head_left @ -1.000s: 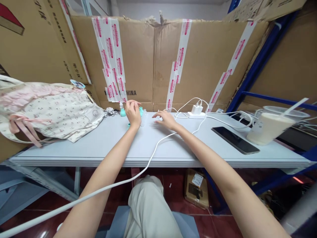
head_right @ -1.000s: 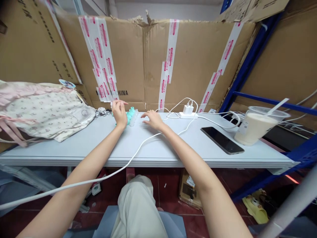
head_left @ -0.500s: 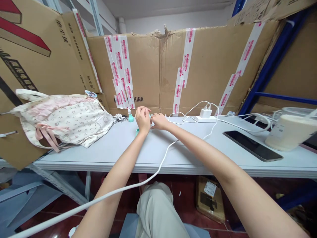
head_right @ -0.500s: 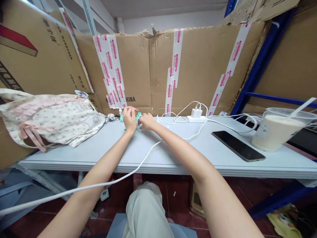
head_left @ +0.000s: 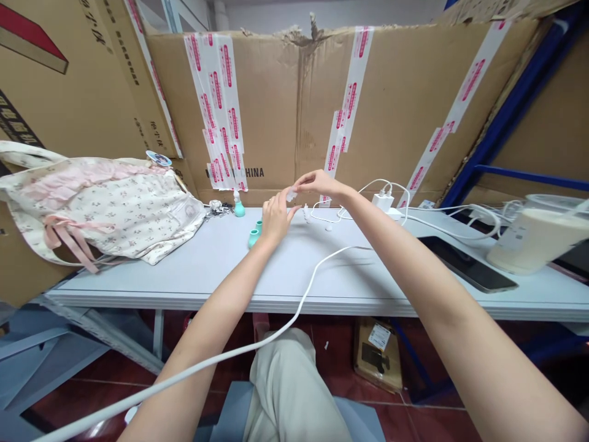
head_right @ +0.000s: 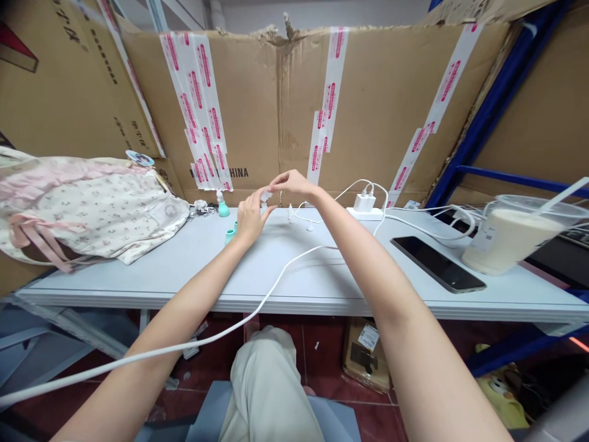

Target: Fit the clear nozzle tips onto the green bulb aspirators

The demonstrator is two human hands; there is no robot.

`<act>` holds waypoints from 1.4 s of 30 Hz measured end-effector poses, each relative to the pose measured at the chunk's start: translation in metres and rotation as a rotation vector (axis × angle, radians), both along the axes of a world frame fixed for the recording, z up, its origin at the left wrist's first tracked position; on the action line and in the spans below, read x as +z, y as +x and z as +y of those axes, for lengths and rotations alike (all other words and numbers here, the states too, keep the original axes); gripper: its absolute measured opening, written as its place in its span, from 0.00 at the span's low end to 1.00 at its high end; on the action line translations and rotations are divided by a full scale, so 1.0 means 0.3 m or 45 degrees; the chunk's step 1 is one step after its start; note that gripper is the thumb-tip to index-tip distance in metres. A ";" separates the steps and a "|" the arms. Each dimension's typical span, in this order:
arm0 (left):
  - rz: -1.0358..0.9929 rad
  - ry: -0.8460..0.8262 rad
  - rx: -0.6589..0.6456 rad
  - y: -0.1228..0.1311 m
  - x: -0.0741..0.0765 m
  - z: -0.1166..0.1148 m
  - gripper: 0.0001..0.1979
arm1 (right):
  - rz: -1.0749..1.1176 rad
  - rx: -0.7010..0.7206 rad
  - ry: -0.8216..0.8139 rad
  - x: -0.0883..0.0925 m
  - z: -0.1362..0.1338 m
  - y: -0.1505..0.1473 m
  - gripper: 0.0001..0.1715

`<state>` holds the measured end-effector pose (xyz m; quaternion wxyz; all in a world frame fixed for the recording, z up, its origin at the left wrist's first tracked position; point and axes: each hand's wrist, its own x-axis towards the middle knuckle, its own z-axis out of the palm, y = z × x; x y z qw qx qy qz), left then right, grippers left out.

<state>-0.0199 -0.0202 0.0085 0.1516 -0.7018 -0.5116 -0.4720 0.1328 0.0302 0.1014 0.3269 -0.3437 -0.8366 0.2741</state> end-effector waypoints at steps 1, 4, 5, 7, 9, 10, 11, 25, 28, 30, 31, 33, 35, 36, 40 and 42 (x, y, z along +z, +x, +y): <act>-0.008 0.007 0.024 -0.001 -0.002 0.001 0.21 | 0.005 0.005 -0.015 -0.006 0.004 -0.001 0.17; -0.070 0.058 0.051 -0.011 -0.006 0.007 0.17 | 0.060 0.027 -0.039 -0.051 0.030 -0.021 0.15; -0.092 0.072 0.022 -0.015 -0.006 0.011 0.17 | 0.089 0.020 -0.036 -0.069 0.045 -0.028 0.16; -0.162 0.089 -0.077 -0.024 -0.005 0.021 0.17 | 0.079 -0.069 -0.004 -0.102 0.080 -0.040 0.16; -0.294 0.121 -0.157 -0.032 0.000 0.032 0.17 | -0.138 -0.268 0.063 -0.131 0.112 -0.048 0.13; -0.379 0.148 -0.179 -0.035 0.004 0.037 0.17 | -0.334 -0.372 0.106 -0.143 0.125 -0.052 0.10; -0.467 0.175 -0.189 -0.038 0.008 0.041 0.17 | -0.554 -0.456 0.151 -0.153 0.133 -0.059 0.08; -0.805 0.197 -0.162 -0.037 0.030 0.037 0.20 | -0.999 -0.393 0.320 -0.289 0.160 -0.199 0.11; -0.791 0.198 -0.161 -0.037 0.030 0.040 0.20 | -0.971 -0.400 0.322 -0.302 0.171 -0.205 0.10; -0.777 0.198 -0.167 -0.037 0.029 0.040 0.19 | -0.961 -0.410 0.314 -0.310 0.175 -0.210 0.09; -0.769 0.196 -0.168 -0.036 0.028 0.040 0.19 | -0.954 -0.418 0.311 -0.314 0.176 -0.212 0.09; -0.751 0.190 -0.171 -0.036 0.029 0.039 0.19 | -0.942 -0.438 0.306 -0.323 0.176 -0.216 0.08; -0.742 0.184 -0.171 -0.038 0.031 0.037 0.20 | -0.932 -0.455 0.298 -0.330 0.176 -0.216 0.07; -0.740 0.180 -0.171 -0.040 0.033 0.036 0.20 | -0.926 -0.461 0.292 -0.331 0.175 -0.214 0.07; -0.747 0.151 -0.228 -0.040 0.037 0.034 0.18 | -0.879 -0.459 0.276 -0.303 0.169 -0.182 0.06; -0.825 0.075 -0.331 -0.022 0.028 0.035 0.16 | -0.693 -0.442 0.282 -0.273 0.158 -0.145 0.06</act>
